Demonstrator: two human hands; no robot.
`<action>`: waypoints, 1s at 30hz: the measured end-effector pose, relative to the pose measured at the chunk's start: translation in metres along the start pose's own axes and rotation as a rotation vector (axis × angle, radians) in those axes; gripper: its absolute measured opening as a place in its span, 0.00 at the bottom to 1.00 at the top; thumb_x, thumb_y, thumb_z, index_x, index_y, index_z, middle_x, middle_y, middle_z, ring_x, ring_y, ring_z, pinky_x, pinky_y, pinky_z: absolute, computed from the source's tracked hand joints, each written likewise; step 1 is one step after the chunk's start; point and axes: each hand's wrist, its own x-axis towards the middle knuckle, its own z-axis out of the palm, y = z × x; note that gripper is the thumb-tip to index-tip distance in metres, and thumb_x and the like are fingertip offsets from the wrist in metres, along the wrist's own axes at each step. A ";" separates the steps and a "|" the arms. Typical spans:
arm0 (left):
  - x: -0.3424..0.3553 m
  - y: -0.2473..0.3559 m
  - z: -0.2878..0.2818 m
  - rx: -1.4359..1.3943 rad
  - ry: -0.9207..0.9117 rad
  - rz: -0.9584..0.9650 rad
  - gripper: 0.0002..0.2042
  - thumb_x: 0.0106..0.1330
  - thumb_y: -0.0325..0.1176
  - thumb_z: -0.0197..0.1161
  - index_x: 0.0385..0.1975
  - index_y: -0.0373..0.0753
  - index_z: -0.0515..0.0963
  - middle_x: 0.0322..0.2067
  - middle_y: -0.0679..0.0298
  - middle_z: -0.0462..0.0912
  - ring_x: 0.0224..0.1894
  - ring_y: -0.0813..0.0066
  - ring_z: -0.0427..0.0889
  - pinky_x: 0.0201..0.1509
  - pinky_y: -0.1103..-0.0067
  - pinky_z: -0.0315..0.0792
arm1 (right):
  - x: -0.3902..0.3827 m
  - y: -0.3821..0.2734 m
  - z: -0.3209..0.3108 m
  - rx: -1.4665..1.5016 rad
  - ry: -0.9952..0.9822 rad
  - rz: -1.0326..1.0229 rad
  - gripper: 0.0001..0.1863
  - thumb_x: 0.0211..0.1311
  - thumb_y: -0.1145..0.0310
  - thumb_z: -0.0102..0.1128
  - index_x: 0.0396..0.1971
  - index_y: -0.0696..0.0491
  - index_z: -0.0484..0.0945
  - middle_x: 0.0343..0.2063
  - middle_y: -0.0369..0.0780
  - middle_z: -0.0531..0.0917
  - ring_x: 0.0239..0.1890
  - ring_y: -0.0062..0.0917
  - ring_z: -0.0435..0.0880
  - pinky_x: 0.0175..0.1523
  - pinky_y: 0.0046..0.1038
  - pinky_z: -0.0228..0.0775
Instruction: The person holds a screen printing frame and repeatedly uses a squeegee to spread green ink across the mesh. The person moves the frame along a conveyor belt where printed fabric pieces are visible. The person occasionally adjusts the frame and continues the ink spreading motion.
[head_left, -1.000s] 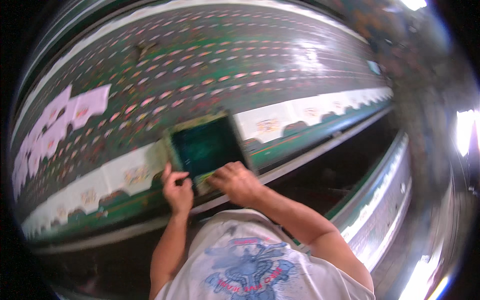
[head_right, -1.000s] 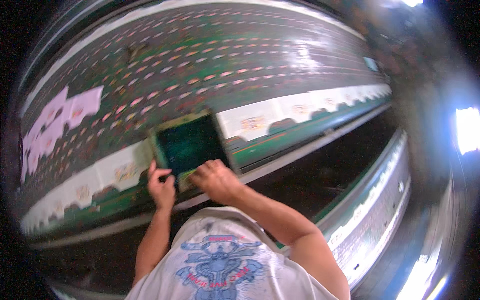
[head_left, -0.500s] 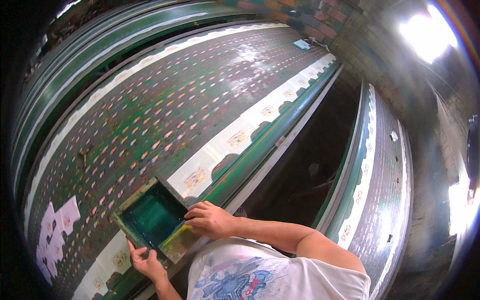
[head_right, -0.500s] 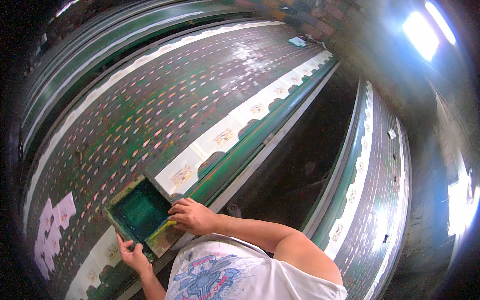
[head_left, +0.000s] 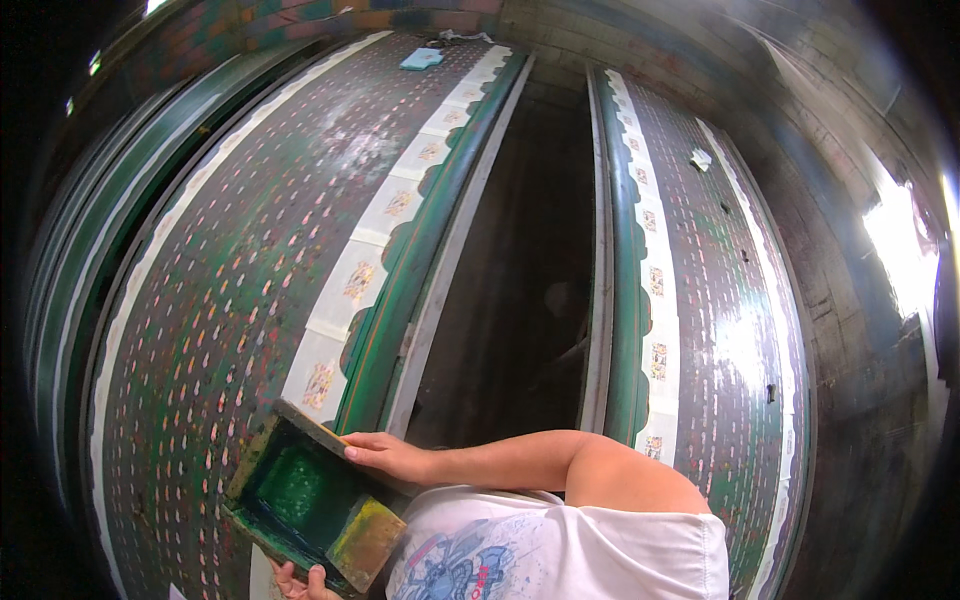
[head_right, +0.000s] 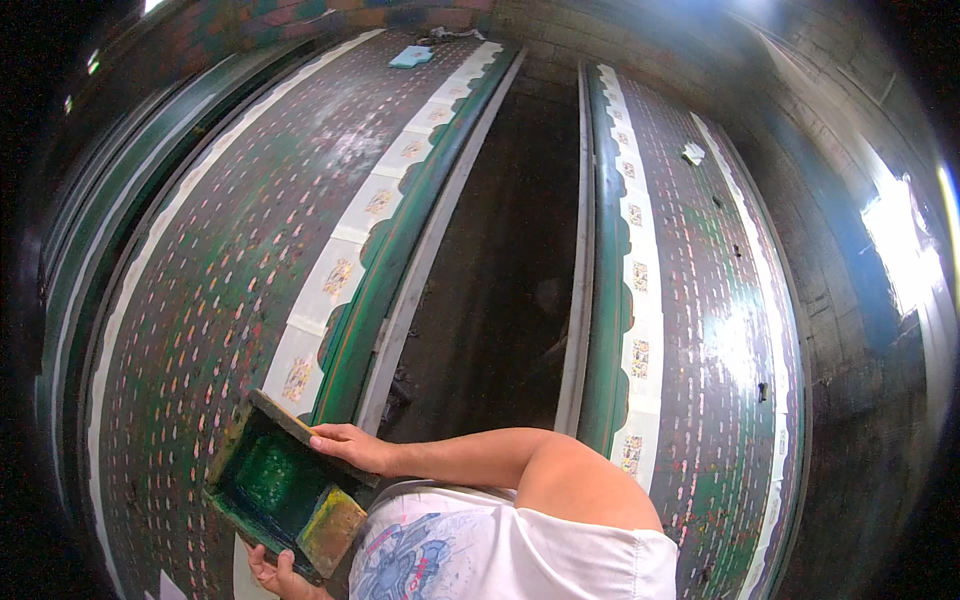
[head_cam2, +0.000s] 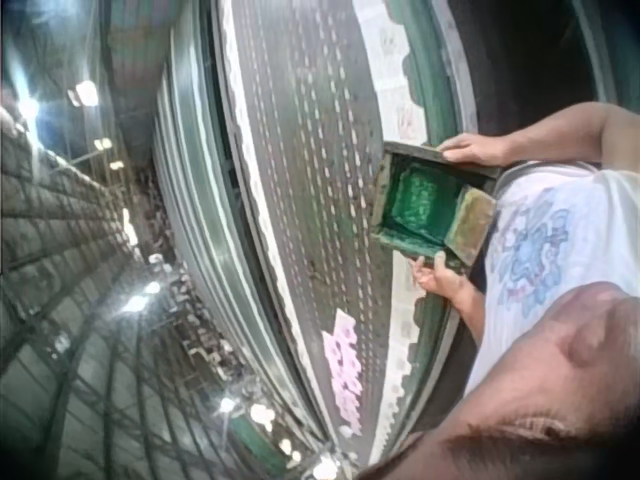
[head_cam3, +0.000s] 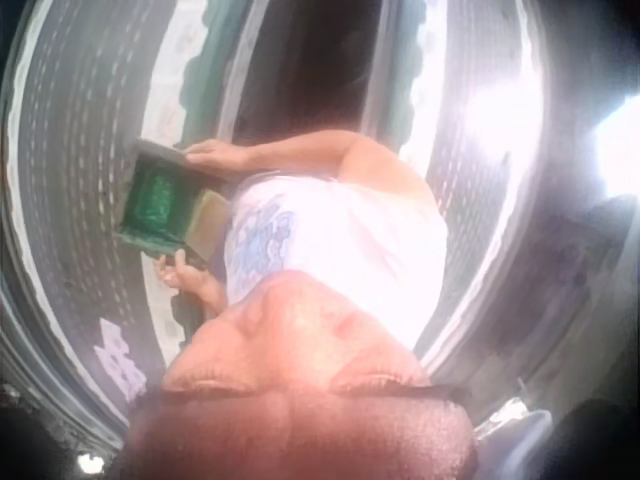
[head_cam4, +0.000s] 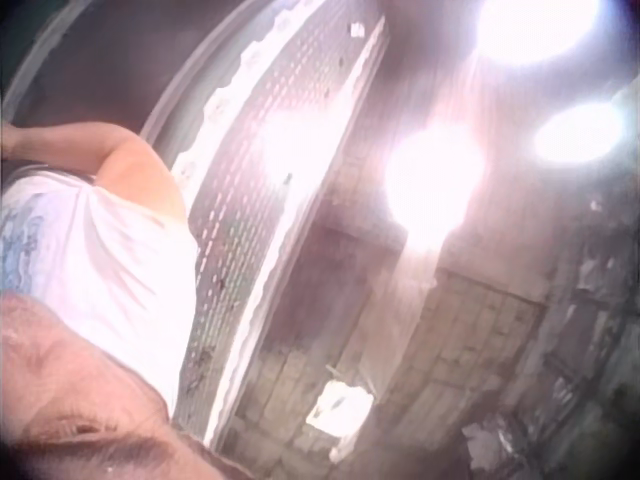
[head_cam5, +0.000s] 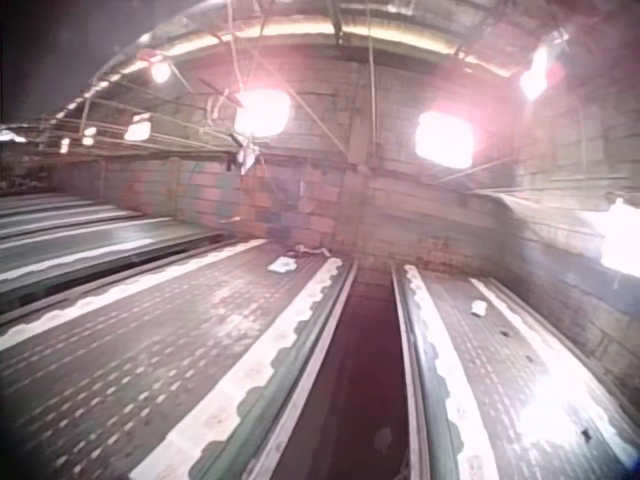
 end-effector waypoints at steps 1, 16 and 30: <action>0.003 0.006 0.007 0.072 -0.054 0.110 0.35 0.56 0.22 0.78 0.68 0.34 0.76 0.61 0.48 0.81 0.61 0.51 0.81 0.63 0.56 0.79 | -0.005 -0.006 -0.001 0.058 0.016 -0.010 0.37 0.85 0.43 0.62 0.76 0.59 0.76 0.62 0.37 0.85 0.64 0.21 0.78 0.73 0.29 0.68; 0.017 0.013 0.108 -0.177 -0.208 -0.187 0.33 0.82 0.31 0.66 0.82 0.30 0.63 0.76 0.54 0.73 0.73 0.60 0.75 0.81 0.67 0.65 | -0.021 -0.074 -0.045 0.044 0.102 -0.043 0.33 0.88 0.52 0.58 0.80 0.59 0.71 0.69 0.36 0.81 0.71 0.21 0.76 0.79 0.31 0.65; 0.004 0.018 0.266 -0.304 0.203 -0.248 0.32 0.83 0.38 0.67 0.81 0.36 0.65 0.74 0.56 0.75 0.70 0.59 0.77 0.76 0.63 0.70 | 0.099 -0.157 -0.254 -0.196 0.151 -0.099 0.32 0.91 0.43 0.50 0.75 0.55 0.79 0.69 0.40 0.85 0.64 0.30 0.85 0.64 0.37 0.80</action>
